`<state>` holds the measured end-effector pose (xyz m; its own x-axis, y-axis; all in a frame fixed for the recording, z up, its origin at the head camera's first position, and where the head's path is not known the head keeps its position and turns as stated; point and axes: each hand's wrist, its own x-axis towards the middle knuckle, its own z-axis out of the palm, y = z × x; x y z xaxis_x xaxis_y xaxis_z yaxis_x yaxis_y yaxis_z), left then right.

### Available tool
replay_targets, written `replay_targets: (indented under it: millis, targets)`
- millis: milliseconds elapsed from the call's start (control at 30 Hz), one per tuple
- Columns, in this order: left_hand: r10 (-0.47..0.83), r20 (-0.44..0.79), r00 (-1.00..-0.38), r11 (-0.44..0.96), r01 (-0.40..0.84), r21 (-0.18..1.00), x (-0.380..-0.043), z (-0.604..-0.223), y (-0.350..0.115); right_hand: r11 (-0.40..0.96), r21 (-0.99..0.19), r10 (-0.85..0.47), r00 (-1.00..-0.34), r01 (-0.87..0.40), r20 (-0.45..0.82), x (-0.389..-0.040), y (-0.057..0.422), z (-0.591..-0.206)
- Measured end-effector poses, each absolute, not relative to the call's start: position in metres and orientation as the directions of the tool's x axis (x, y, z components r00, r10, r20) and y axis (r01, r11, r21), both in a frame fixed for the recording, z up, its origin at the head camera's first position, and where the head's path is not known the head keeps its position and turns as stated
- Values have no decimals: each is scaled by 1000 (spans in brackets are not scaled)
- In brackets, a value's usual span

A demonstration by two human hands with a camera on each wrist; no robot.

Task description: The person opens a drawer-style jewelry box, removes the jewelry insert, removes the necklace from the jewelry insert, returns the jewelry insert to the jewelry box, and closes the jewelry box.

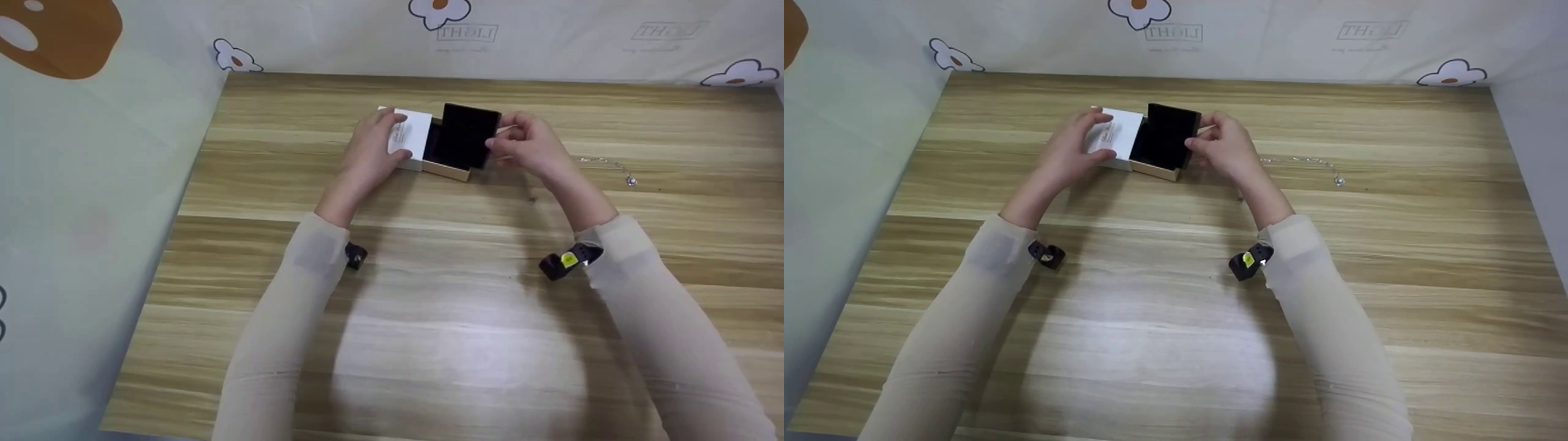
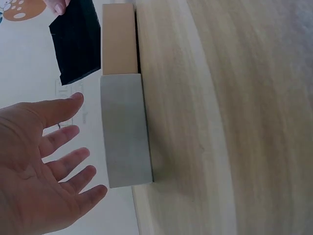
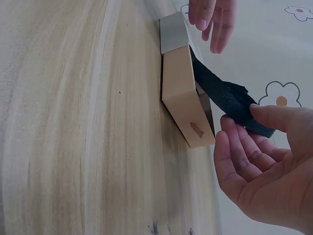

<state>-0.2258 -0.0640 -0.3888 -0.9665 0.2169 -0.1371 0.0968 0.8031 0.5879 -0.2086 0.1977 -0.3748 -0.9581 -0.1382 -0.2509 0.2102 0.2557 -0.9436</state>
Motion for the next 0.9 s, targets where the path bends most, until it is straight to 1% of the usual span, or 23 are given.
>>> replay_targets:
  millis: [267, 500, 733, 900]
  targets:
    - [111, -164, -980, 825, -1, 565, -226, -394, -61, 323, -922, -120, -957, 214, -264, -210, 190, -376]
    - [78, -200, -977, 848, -41, 529, -226, -396, -59, 372, -904, -84, -962, 211, -259, -211, 184, -379]
    - [70, -202, -977, 848, -49, 528, -226, -397, -55, 426, -888, -27, -979, 173, -204, -210, 179, -382]
    - [57, -202, -978, 844, -61, 532, -225, -397, -54, 466, -873, -18, -985, 143, -171, -211, 177, -384]
